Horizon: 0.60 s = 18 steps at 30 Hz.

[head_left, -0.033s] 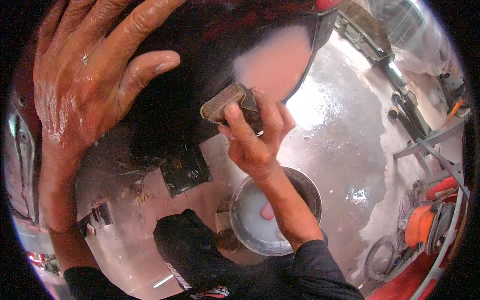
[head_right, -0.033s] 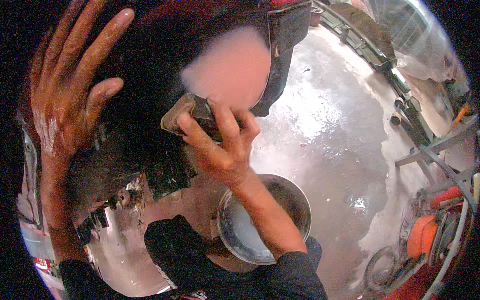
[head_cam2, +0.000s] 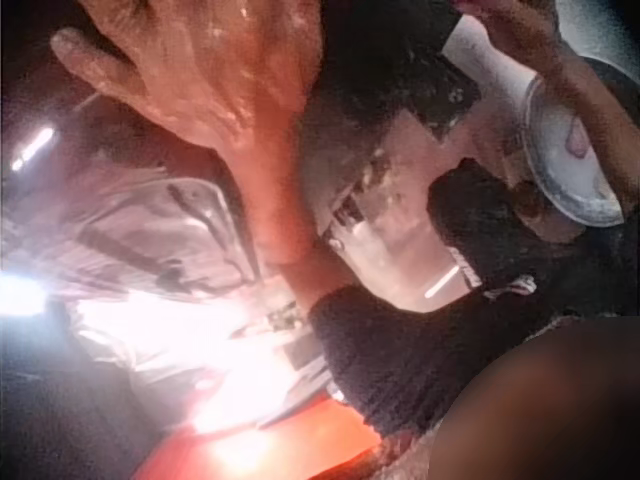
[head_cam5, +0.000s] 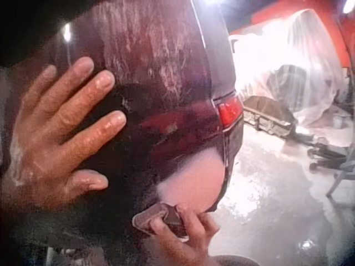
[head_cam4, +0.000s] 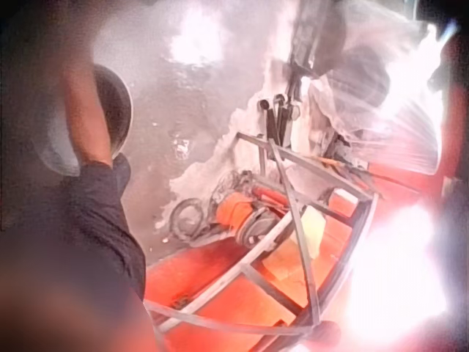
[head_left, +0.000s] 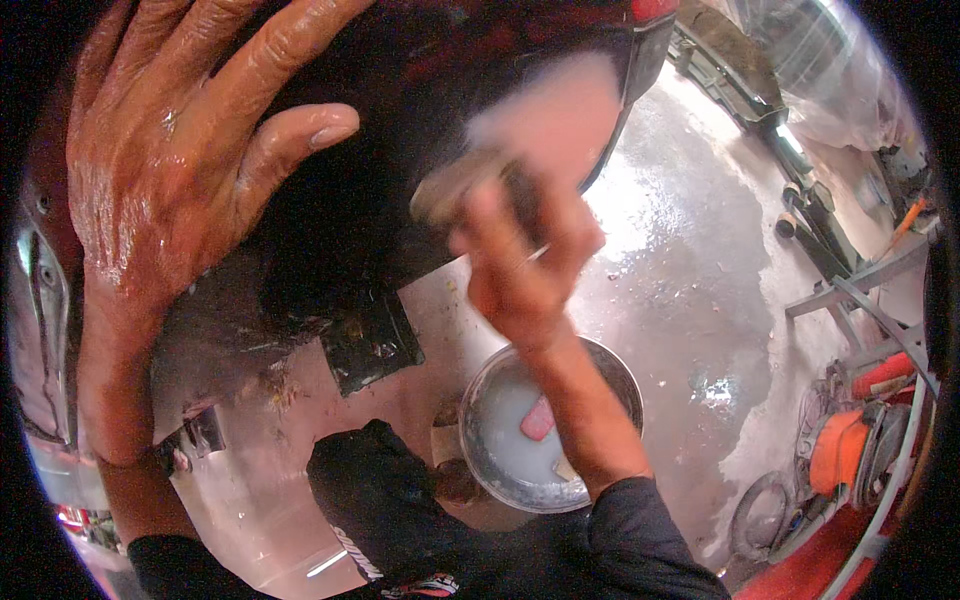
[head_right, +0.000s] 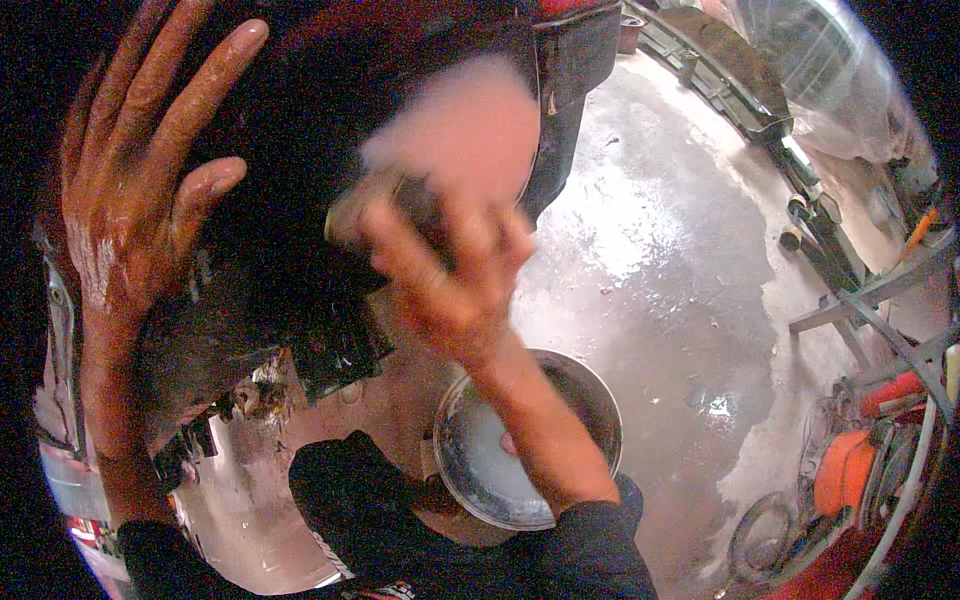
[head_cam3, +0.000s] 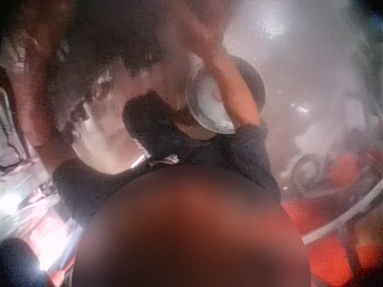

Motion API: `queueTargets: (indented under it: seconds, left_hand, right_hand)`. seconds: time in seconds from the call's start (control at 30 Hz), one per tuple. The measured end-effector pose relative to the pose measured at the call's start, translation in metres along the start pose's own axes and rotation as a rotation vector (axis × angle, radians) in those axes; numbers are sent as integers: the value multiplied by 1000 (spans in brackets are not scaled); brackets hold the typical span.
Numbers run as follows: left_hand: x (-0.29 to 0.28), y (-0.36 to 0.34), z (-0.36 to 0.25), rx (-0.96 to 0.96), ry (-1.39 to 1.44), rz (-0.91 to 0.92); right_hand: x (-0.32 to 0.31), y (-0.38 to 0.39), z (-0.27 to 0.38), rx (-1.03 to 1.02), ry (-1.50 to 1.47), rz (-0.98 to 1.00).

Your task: The person sands a detached car bumper with a sanding block, repeatedly dipping it into a bucket of water. The person alternates between sanding and wiping the surface with a hand.

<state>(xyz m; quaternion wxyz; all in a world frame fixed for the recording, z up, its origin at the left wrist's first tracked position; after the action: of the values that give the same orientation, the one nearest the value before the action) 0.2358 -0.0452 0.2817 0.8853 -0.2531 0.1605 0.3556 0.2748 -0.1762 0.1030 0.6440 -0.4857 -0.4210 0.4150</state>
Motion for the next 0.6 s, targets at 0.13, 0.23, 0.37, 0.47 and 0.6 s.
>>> queueTargets:
  seconds: [0.13,0.23,0.37,0.47,0.6]
  left_hand:
    - [-3,3,8,-9,-1,-4]
    - [-3,0,6,-1,6,-12]
    - [-2,2,4,8,3,-12]
    - [-8,5,10,-2,-1,-8]
    - [-5,1,5,9,24,-32]
  right_hand:
    - [-14,-87,-31,80,125,-159]
    - [-6,-51,-24,158,115,-145]
    - [3,-13,2,62,-16,17]
    - [-8,-74,-27,115,106,-80]
    - [-10,-59,-27,171,228,-134]
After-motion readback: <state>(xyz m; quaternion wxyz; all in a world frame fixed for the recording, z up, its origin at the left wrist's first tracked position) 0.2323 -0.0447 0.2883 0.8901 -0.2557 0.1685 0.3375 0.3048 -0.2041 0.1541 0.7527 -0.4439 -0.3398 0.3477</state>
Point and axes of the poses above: each hand's wrist, its own y-axis away from the middle knuckle, its own x-axis out of the palm, z = x × y, the point moved 8 cm from there along -y, towards the middle knuckle, and after that the axes turned 7 degrees about -y, right-handed, at the moved point
